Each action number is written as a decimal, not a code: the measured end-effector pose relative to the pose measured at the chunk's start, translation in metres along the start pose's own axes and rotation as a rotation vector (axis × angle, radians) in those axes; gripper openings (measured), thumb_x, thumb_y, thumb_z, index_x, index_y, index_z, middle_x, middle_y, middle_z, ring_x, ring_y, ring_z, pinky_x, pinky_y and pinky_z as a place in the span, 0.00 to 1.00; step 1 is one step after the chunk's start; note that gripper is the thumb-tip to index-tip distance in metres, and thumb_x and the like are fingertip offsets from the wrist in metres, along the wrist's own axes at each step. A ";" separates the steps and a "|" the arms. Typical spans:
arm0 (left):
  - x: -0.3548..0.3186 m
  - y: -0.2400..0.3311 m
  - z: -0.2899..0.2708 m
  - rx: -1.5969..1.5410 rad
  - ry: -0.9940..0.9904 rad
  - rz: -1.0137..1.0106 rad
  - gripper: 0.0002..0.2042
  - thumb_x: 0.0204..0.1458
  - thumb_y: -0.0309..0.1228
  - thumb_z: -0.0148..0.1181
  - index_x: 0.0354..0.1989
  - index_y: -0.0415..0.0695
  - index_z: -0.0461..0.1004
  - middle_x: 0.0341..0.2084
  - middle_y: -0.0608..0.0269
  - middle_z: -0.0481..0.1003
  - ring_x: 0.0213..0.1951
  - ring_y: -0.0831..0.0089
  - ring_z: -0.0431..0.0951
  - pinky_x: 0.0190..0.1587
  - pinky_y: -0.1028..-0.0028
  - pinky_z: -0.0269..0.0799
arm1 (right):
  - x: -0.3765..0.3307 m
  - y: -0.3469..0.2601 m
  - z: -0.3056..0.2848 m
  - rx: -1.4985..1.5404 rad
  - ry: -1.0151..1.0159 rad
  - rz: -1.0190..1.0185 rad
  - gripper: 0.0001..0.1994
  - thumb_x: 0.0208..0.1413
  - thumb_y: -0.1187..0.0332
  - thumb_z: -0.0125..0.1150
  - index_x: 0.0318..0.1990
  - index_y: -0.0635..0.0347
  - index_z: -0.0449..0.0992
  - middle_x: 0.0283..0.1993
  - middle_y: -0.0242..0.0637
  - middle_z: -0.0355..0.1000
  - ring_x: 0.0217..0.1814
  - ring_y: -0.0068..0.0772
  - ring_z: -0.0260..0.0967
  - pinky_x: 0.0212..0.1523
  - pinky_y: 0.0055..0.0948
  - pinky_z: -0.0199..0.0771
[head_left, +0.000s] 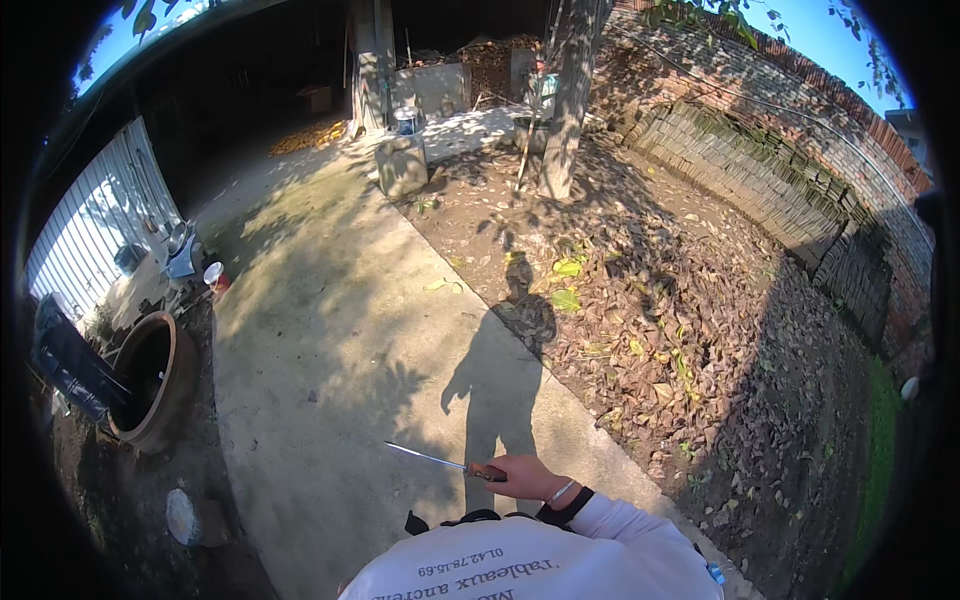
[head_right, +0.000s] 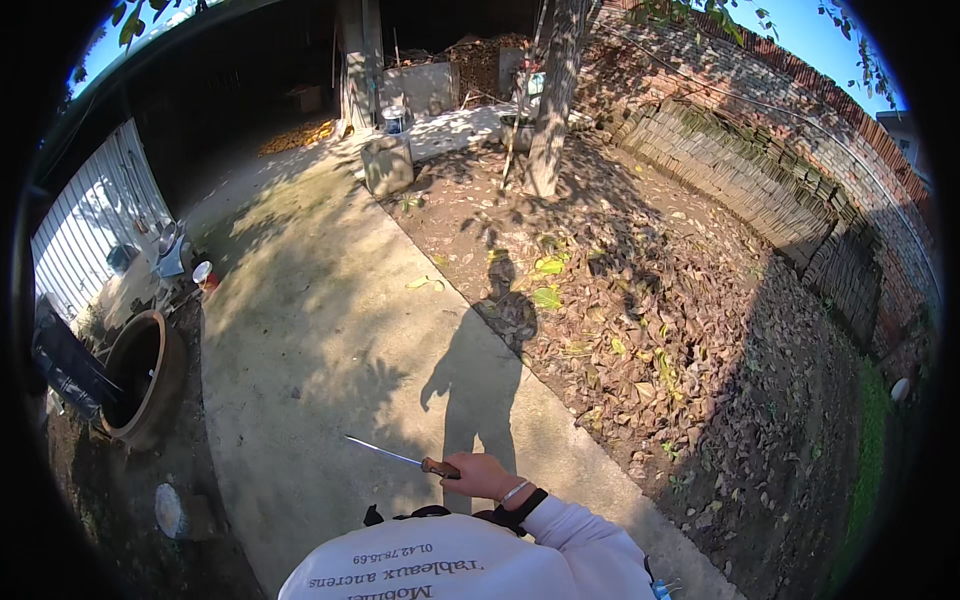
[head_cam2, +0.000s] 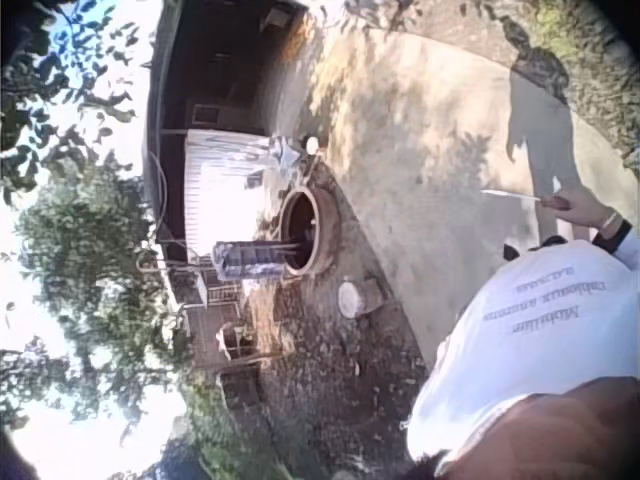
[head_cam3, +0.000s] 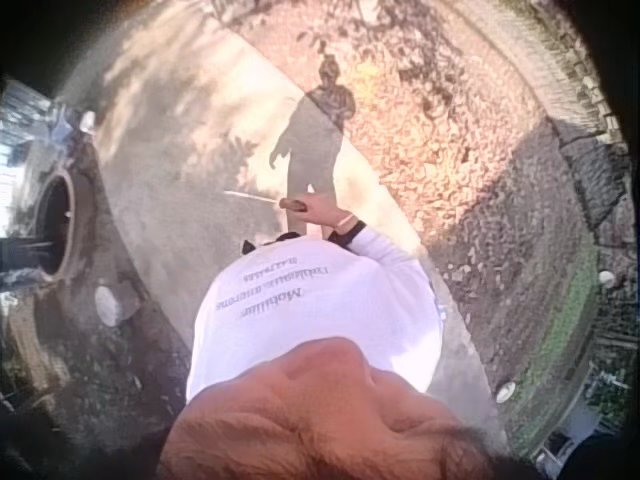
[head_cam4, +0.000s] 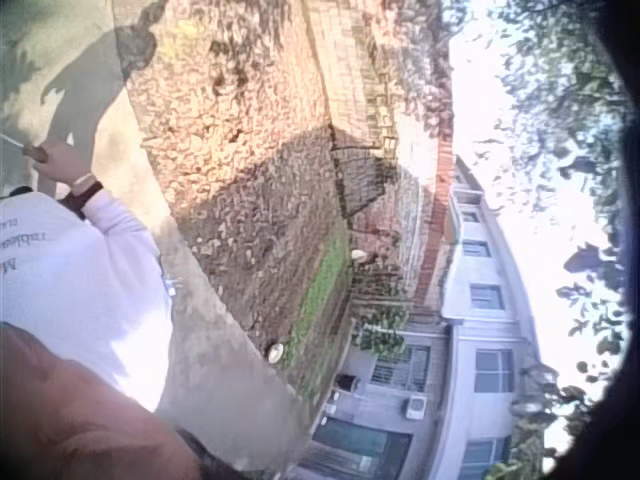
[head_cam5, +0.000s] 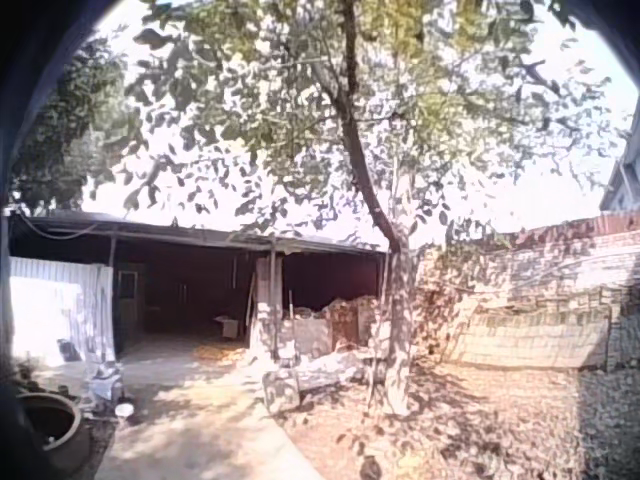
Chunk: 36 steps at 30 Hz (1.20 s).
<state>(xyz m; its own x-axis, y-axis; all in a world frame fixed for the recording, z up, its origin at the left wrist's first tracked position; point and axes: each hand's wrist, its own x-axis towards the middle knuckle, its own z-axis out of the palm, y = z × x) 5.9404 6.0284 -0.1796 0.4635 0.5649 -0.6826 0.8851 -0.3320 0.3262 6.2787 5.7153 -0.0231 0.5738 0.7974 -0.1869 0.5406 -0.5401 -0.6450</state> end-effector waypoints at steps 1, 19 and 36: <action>0.025 0.027 -0.030 0.009 0.051 0.046 0.15 0.45 0.39 0.51 0.39 0.45 0.73 0.31 0.54 0.76 0.37 0.58 0.75 0.41 0.65 0.69 | 0.024 -0.001 -0.013 0.015 0.038 -0.034 0.16 0.44 0.54 0.56 0.34 0.54 0.71 0.30 0.39 0.69 0.34 0.43 0.68 0.33 0.36 0.67; 0.382 0.252 -0.214 -0.032 -0.105 -0.227 0.15 0.44 0.41 0.52 0.36 0.44 0.74 0.33 0.51 0.75 0.39 0.55 0.74 0.42 0.63 0.69 | 0.578 0.084 -0.207 0.073 0.022 -0.175 0.17 0.42 0.56 0.60 0.37 0.56 0.72 0.29 0.38 0.70 0.31 0.40 0.69 0.29 0.33 0.68; 0.802 0.691 -0.608 0.156 0.195 0.796 0.15 0.49 0.36 0.49 0.45 0.44 0.66 0.40 0.55 0.71 0.42 0.57 0.71 0.43 0.65 0.68 | 1.066 0.075 -0.312 0.184 0.138 -0.110 0.16 0.35 0.69 0.65 0.36 0.62 0.73 0.25 0.36 0.70 0.24 0.24 0.68 0.26 0.23 0.68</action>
<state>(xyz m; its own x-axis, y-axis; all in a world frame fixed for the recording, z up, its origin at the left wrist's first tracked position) 6.9493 6.7110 -0.1040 0.9597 0.2334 -0.1564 0.2809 -0.7802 0.5590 7.1227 6.4408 -0.0400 0.6030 0.7976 -0.0128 0.4905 -0.3834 -0.7825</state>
